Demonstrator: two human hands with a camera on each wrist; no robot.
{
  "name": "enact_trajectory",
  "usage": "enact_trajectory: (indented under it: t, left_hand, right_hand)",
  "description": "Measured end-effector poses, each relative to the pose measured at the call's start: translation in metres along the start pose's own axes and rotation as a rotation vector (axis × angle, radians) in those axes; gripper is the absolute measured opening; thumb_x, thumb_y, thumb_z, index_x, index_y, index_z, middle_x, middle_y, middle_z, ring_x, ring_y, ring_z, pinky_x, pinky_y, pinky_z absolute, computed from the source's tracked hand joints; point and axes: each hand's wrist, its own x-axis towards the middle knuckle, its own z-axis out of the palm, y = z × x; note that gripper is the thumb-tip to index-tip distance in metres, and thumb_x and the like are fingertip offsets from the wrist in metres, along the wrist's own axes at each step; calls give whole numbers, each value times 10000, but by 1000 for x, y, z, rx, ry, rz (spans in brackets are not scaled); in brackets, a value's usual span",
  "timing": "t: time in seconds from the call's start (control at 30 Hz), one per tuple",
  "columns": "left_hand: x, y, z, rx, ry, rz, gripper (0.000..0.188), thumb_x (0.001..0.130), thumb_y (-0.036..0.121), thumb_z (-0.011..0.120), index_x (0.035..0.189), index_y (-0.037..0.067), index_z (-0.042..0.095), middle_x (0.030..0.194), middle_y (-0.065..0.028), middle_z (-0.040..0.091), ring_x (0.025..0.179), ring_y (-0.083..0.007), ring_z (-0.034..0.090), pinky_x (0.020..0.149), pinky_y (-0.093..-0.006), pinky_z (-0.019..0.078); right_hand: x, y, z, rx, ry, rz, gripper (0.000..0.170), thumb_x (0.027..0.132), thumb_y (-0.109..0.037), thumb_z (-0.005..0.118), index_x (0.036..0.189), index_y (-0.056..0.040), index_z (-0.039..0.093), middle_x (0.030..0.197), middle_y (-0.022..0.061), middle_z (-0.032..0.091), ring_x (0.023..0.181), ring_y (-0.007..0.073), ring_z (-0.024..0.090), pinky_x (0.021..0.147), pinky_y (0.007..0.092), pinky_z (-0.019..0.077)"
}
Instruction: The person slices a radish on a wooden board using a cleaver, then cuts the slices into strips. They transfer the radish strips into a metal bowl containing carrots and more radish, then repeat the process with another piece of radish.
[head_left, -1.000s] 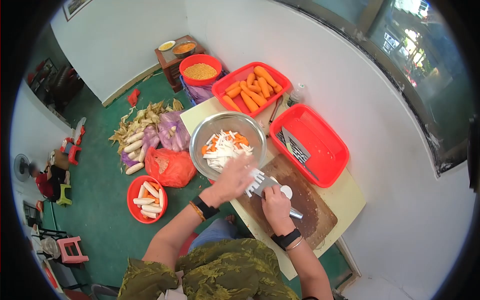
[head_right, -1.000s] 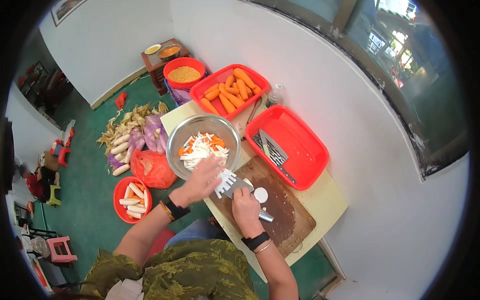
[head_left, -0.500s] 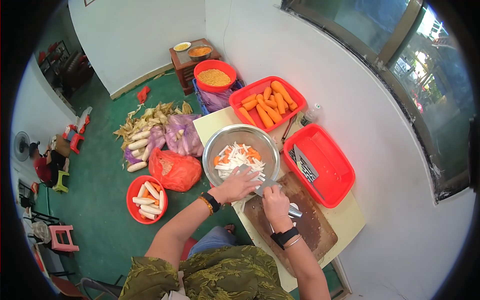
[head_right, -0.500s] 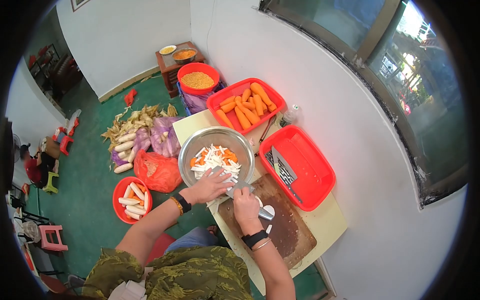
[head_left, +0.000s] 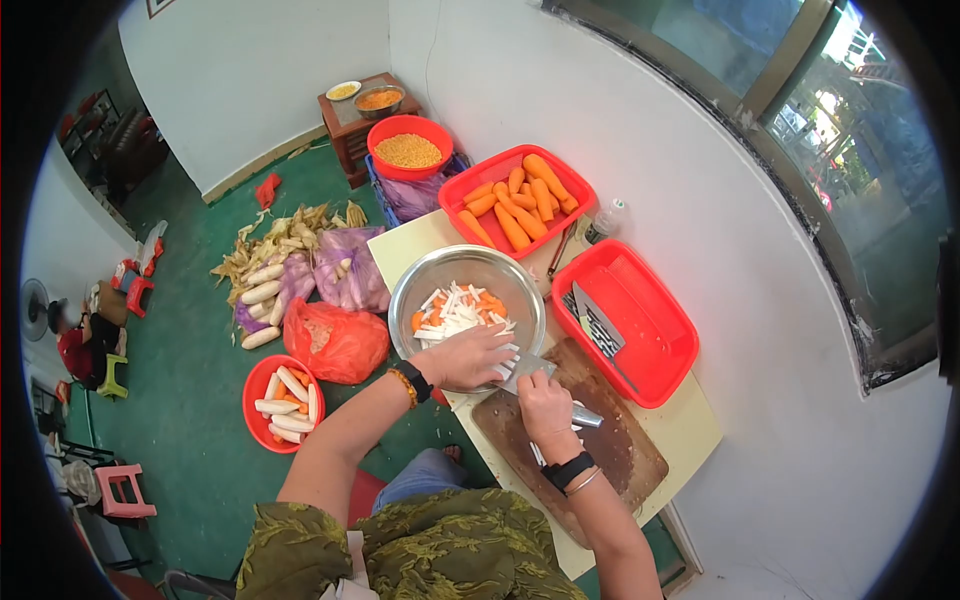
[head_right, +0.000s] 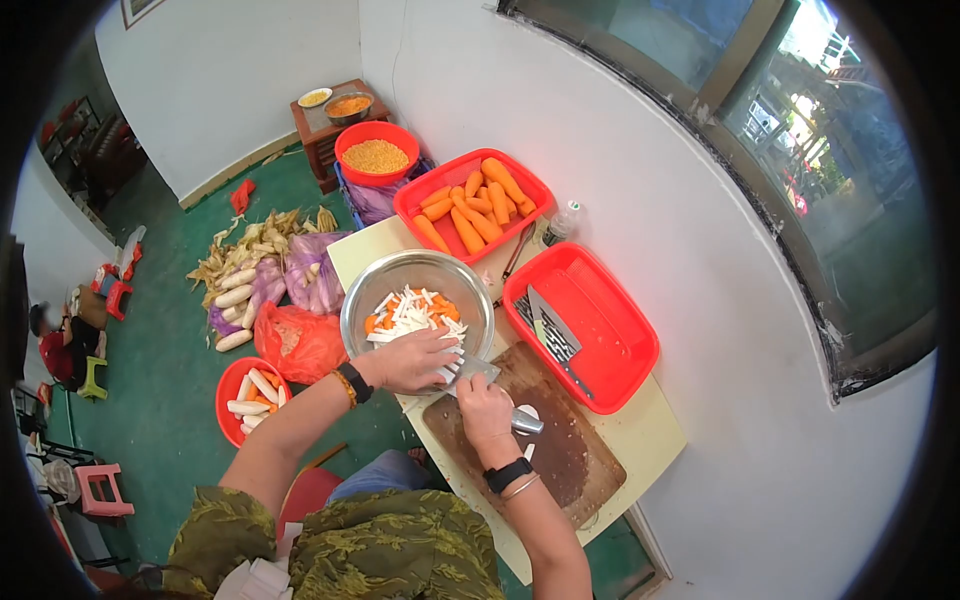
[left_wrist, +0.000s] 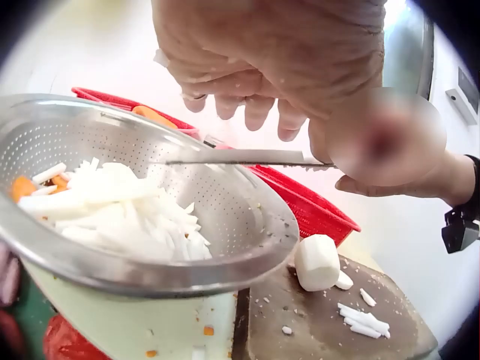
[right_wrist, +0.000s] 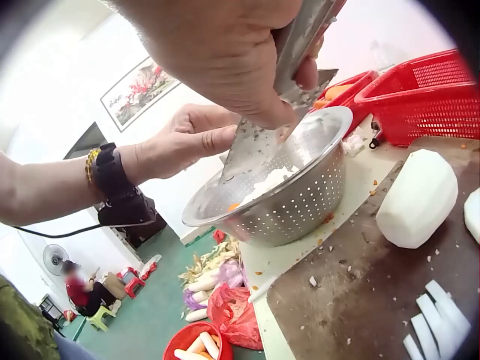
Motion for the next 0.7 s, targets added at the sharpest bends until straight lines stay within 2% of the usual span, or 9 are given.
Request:
enact_trajectory:
  t: [0.33, 0.43, 0.53, 0.67, 0.7]
  left_hand:
    - [-3, -20, 20, 94, 41, 83, 278, 814, 207, 612, 1071, 108, 651, 1202, -156, 578, 1130, -393, 551, 912, -418, 493]
    - [-6, -29, 27, 116, 20, 25, 208, 800, 177, 591, 969, 81, 665, 1115, -147, 598, 1064, -353, 569, 856, -415, 506]
    - [-10, -45, 34, 177, -79, -139, 191, 804, 179, 600, 960, 93, 671, 1098, -133, 613, 1123, -375, 560, 870, -408, 514]
    - [-21, -63, 31, 438, -178, -245, 200, 787, 133, 591, 956, 57, 667, 1155, -133, 601, 1192, -369, 514, 898, -422, 503]
    - [-25, -65, 27, 421, -163, -279, 195, 779, 127, 587, 940, 51, 668, 1151, -145, 601, 1182, -370, 519, 905, -420, 496]
  right_hand:
    - [-5, 0, 4, -3, 0, -11, 87, 726, -124, 600, 744, -120, 515, 738, 55, 519, 603, 236, 604, 518, 352, 498]
    - [-6, 0, 1, 13, -17, -7, 91, 727, -122, 600, 747, -118, 511, 739, 56, 520, 598, 235, 605, 511, 356, 498]
    - [-8, -1, -5, 28, -31, -10, 91, 729, -119, 598, 756, -115, 512, 741, 58, 520, 597, 236, 606, 511, 361, 501]
    - [-15, -1, -19, 91, -53, -29, 88, 735, -113, 594, 767, -110, 512, 752, 63, 519, 611, 243, 607, 524, 369, 507]
    - [-18, 0, -23, 108, -56, -34, 87, 736, -111, 592, 770, -109, 512, 756, 64, 519, 615, 245, 607, 527, 371, 508]
